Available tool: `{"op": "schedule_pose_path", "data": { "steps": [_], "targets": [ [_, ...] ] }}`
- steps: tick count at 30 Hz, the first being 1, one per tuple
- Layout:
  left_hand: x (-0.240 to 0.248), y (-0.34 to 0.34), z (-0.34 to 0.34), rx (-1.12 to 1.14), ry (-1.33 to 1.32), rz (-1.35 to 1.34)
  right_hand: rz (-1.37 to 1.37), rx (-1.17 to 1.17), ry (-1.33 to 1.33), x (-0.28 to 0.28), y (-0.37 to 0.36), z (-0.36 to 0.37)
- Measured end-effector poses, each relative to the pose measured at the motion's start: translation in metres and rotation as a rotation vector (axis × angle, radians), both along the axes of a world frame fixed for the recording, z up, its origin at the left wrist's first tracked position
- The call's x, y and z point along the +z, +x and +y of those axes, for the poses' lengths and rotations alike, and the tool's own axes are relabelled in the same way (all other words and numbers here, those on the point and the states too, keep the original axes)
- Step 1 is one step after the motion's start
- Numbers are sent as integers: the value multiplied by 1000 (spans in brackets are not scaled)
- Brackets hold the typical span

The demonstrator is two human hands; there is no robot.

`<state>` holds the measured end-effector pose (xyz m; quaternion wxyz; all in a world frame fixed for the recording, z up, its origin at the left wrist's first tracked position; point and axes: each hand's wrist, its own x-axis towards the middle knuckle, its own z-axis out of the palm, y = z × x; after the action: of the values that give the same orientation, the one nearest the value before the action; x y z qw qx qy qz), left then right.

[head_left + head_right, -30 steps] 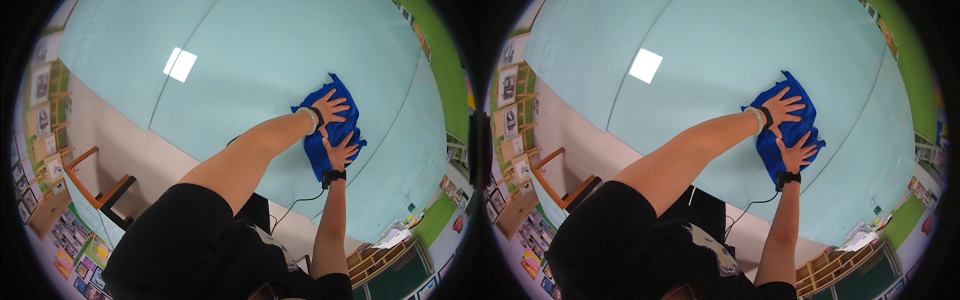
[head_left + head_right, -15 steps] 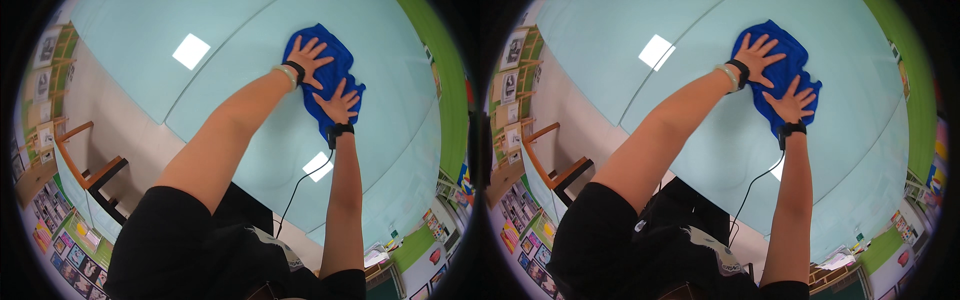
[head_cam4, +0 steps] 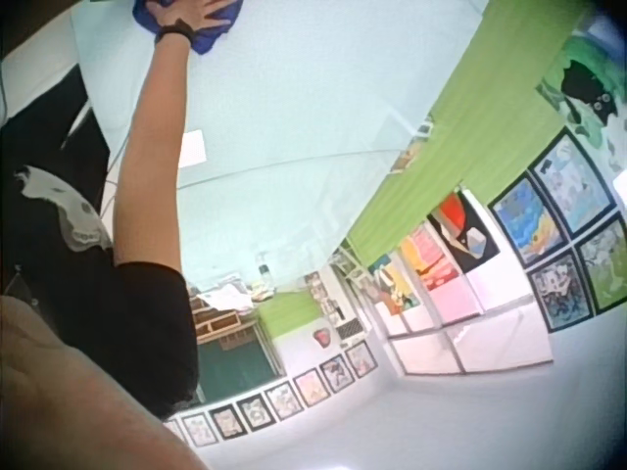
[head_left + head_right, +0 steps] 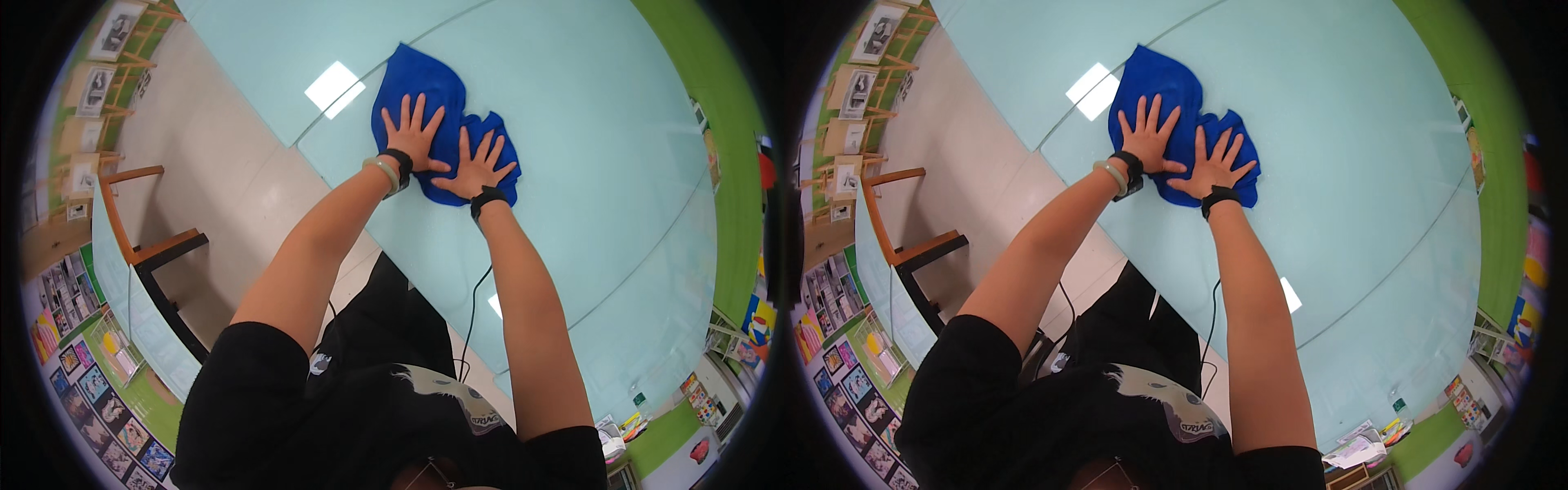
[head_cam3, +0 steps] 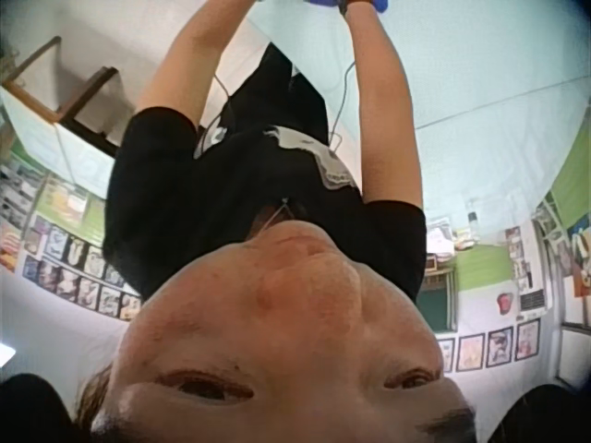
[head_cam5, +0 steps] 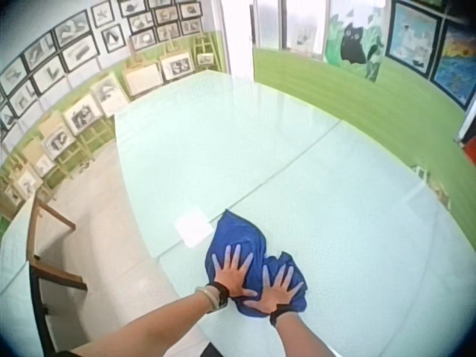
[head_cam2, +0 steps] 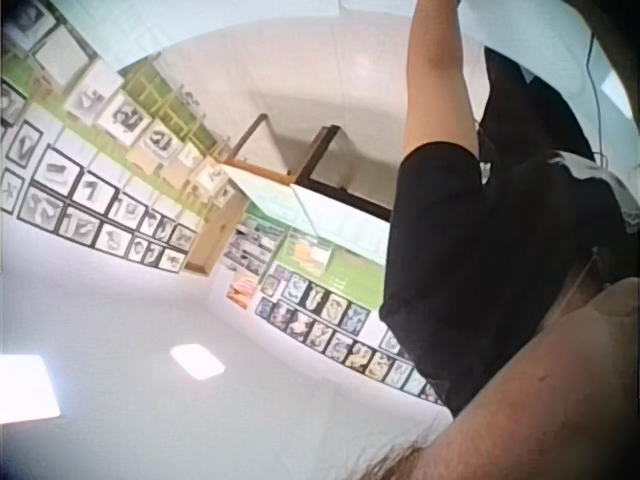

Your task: The person wipes a glass wall and a table with a blue cloth before handling several drawings.

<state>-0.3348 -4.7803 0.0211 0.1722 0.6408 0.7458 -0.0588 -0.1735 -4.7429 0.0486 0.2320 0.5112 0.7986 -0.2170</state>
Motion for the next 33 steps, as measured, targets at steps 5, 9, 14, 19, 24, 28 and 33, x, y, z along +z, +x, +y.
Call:
{"op": "schedule_pose_path", "data": {
  "steps": [5,9,14,19,24,28,33],
  "targets": [
    [4,57,-79,63,-134,-6,9,38,-37,3,49,-81],
    [14,106,-122,21,-202,31,30,25,-36,7,98,-133],
    [19,168,-176,-29,-244,43,41,24,-33,5,163,-194],
    [22,228,-216,-106,-278,55,80,-3,-24,3,224,-246],
    [26,270,-244,-217,-276,45,110,-56,29,-3,270,-293],
    [22,312,-277,-304,-185,-27,147,-59,139,-27,321,-342],
    [10,343,-299,-451,-117,-135,83,-129,210,-38,356,-392]
  ]
}}
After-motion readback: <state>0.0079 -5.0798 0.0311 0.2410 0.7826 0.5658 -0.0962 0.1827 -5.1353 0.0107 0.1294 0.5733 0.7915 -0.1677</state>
